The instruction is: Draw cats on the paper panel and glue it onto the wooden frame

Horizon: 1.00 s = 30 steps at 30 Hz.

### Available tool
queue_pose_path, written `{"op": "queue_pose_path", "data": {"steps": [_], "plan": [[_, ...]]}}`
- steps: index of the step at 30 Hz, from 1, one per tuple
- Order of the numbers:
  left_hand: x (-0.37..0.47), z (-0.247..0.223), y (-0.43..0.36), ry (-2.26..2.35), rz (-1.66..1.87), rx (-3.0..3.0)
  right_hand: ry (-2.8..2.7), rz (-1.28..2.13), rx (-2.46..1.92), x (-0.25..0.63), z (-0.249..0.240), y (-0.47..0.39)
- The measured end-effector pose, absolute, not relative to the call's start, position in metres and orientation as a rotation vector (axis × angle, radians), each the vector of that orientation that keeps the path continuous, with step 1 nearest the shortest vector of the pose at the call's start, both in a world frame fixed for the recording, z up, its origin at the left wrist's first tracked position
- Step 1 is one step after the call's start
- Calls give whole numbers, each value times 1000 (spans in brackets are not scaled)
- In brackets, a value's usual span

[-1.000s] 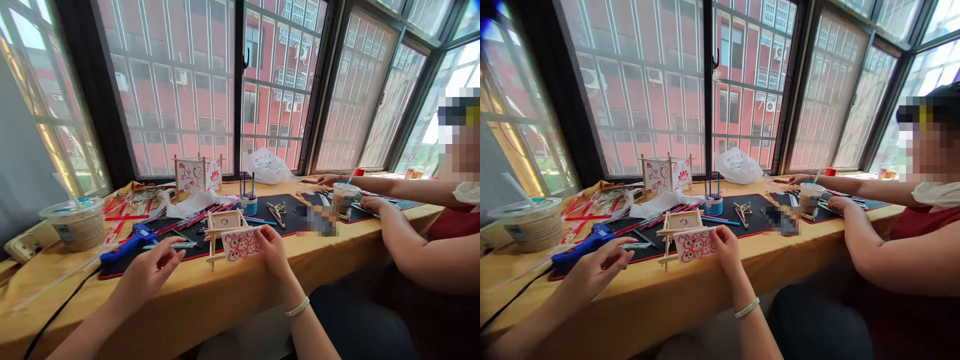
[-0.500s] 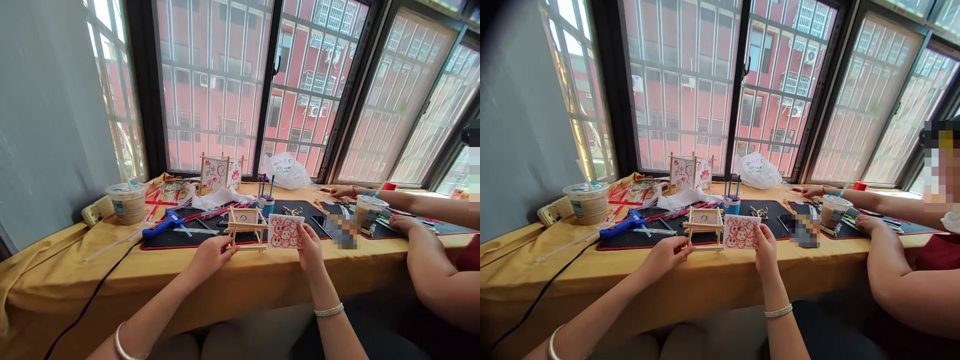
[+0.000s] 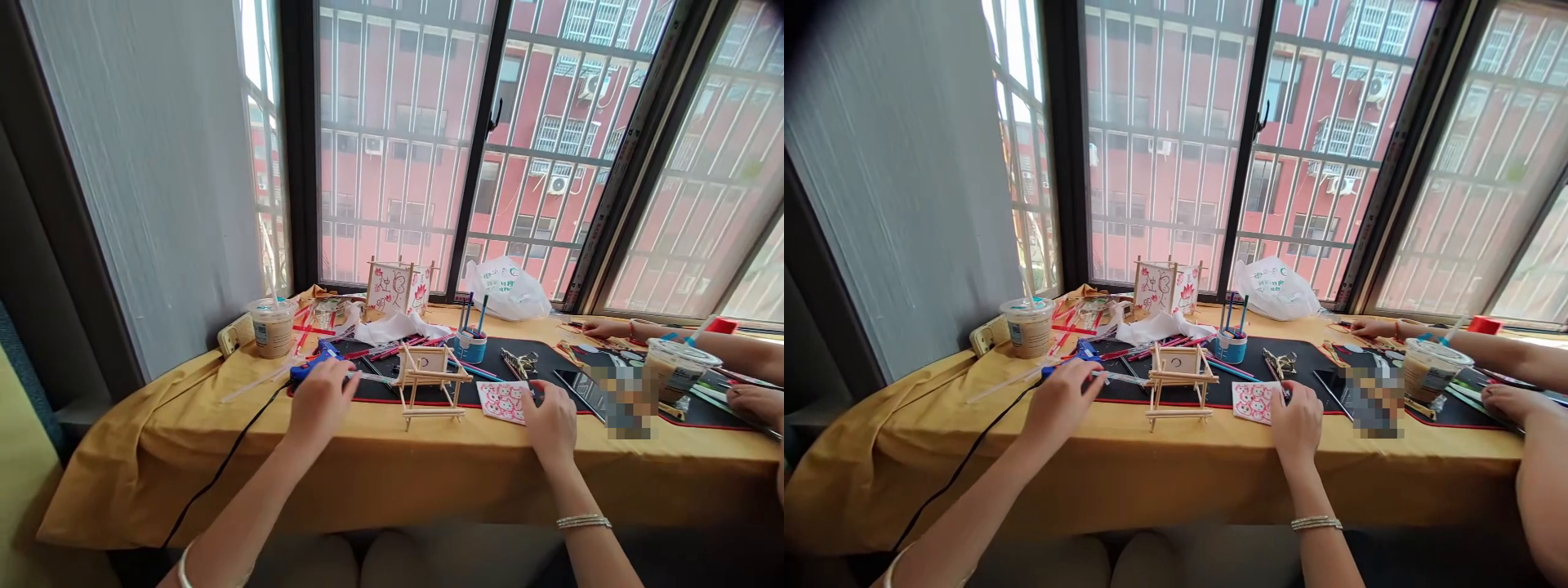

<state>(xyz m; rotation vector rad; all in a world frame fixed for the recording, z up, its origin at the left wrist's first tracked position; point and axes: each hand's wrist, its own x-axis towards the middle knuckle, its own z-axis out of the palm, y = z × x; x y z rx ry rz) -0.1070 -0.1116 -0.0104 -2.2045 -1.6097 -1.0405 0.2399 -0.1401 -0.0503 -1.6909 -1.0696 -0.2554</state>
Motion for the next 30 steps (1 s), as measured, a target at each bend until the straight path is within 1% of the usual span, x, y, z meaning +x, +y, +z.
{"op": "queue_pose_path", "data": {"steps": [3,5,8,13,21,24,26,30], "plan": [[-141,-11,-89,-1919,-619,-1832,-1072,-472,-1610,230,-51,-151],[-156,-16,-75,-2013,-513,-1857,-1089,-593,-1485,216,-51,-159],[-165,-26,-62,-2051,-504,-1912,-1140,-589,-1349,188,-50,-168],[-164,-35,-61,-1982,-653,-1904,-1238,-474,-1214,146,-54,-176],[-172,-38,-64,-1673,-982,-1886,-1319,-358,-1014,96,-60,-187],[-173,-38,-64,-1617,-1070,-1867,-1649,-265,-900,59,-56,-188],[-172,-37,-66,-1562,-1179,-1847,-1869,-211,-924,33,-55,-182],[-172,-34,-71,-1429,-1422,-1811,-2002,-178,-1132,-5,-59,-158]]}}
